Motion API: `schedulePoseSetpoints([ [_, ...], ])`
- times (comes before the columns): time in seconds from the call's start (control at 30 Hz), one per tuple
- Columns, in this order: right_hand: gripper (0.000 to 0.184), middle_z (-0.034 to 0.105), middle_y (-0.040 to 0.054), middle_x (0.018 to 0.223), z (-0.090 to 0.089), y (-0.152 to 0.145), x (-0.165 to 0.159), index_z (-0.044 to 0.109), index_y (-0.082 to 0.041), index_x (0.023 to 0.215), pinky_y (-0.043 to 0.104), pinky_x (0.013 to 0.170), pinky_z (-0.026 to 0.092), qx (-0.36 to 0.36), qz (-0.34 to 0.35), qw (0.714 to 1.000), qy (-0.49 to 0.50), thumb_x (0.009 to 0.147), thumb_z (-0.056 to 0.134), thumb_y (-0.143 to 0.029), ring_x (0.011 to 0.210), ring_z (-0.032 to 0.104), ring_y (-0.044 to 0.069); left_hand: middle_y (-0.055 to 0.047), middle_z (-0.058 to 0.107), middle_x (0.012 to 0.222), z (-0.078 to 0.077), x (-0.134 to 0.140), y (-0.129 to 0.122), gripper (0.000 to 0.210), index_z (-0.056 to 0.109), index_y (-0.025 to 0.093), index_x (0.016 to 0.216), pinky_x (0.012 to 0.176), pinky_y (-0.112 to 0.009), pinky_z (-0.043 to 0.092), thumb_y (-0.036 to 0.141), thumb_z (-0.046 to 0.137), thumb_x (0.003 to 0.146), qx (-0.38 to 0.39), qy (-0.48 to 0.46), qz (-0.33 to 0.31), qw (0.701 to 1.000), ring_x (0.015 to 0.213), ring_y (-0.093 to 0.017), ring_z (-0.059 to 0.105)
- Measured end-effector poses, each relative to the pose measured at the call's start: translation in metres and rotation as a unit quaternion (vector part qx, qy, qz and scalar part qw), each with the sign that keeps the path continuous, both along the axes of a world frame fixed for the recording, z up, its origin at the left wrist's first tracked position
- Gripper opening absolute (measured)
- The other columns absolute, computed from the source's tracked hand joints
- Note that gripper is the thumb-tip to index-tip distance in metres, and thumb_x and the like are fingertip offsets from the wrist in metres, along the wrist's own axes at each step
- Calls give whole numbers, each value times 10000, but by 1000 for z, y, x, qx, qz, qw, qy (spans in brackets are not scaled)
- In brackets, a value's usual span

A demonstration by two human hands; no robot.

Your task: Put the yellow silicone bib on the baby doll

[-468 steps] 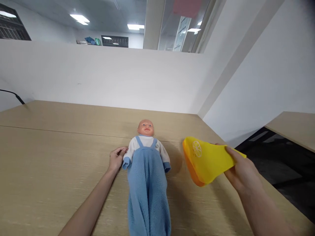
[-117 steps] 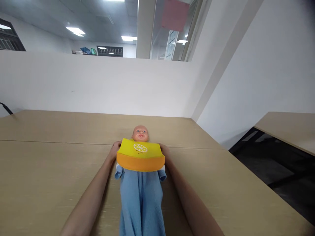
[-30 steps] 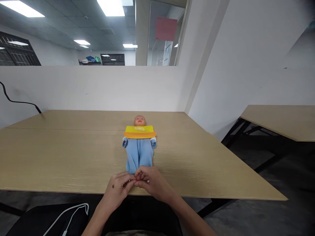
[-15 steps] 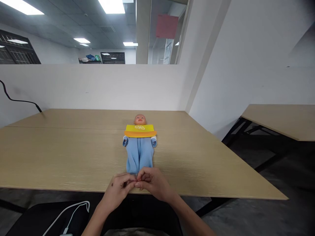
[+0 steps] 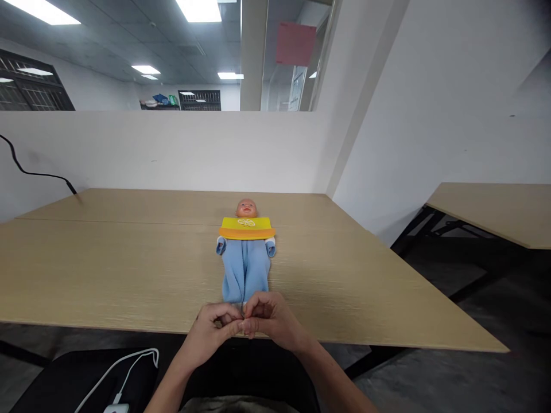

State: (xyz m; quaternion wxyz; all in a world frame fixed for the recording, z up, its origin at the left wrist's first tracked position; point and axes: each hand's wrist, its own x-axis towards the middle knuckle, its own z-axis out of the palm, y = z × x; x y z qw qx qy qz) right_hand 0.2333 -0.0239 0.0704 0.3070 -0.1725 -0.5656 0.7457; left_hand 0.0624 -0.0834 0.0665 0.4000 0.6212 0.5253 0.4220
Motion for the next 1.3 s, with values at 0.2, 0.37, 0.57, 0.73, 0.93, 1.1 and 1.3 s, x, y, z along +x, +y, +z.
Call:
schedulePoseSetpoints([
  [0.2, 255, 638, -11, 630, -1, -3, 1, 593, -136, 693, 196, 515, 482, -49, -6, 998, 40, 598, 814, -220, 531, 598, 87, -30, 638, 584, 1, 7, -2, 309, 612, 149, 644, 505, -222, 358, 436, 687, 728, -23, -89, -5, 996, 520, -105, 490],
  [0.37, 197, 643, 7, 622, -9, -10, -2, 617, -127, 688, 174, 457, 471, -89, -14, 992, 88, 629, 796, -183, 507, 600, 90, -40, 635, 583, -5, 8, -5, 305, 598, 143, 648, 508, -225, 365, 420, 689, 734, -31, -139, -18, 990, 519, -106, 505],
  [0.57, 178, 648, 3, 644, -16, -17, -8, 636, -148, 680, 109, 404, 414, -168, -5, 970, 178, 638, 800, -203, 478, 591, 58, -16, 586, 526, -3, 12, -8, 330, 590, 133, 614, 475, -202, 337, 426, 699, 722, -20, -159, 14, 987, 476, -80, 462],
  [0.73, 125, 665, 14, 675, -18, -13, -8, 658, -155, 699, 104, 440, 439, -187, -16, 966, 177, 669, 778, -174, 515, 615, 62, -7, 585, 532, -2, 12, -4, 293, 614, 133, 650, 464, -189, 342, 401, 693, 739, -24, -157, 22, 987, 467, -70, 458],
  [0.93, 133, 660, 11, 685, -19, -6, -6, 638, -155, 689, 131, 523, 482, -214, -29, 963, 161, 667, 769, -145, 546, 618, 63, -6, 603, 548, -9, 11, 2, 267, 630, 137, 689, 462, -190, 389, 390, 680, 758, -51, -185, 21, 981, 461, -76, 498],
  [1.1, 192, 625, -1, 658, -23, 8, -3, 591, -156, 664, 127, 479, 429, -209, -66, 966, 134, 634, 781, -144, 530, 585, 61, -18, 627, 595, -8, 8, 12, 250, 665, 136, 732, 498, -196, 425, 382, 667, 775, -59, -187, 40, 980, 505, -83, 525],
  [1.3, 231, 594, -20, 661, -27, 39, 8, 575, -165, 661, 158, 467, 396, -164, -120, 977, 68, 603, 797, -183, 512, 539, 58, -29, 646, 617, -3, -5, 33, 217, 679, 143, 742, 531, -209, 434, 357, 664, 782, -41, -177, 54, 982, 528, -93, 535],
])
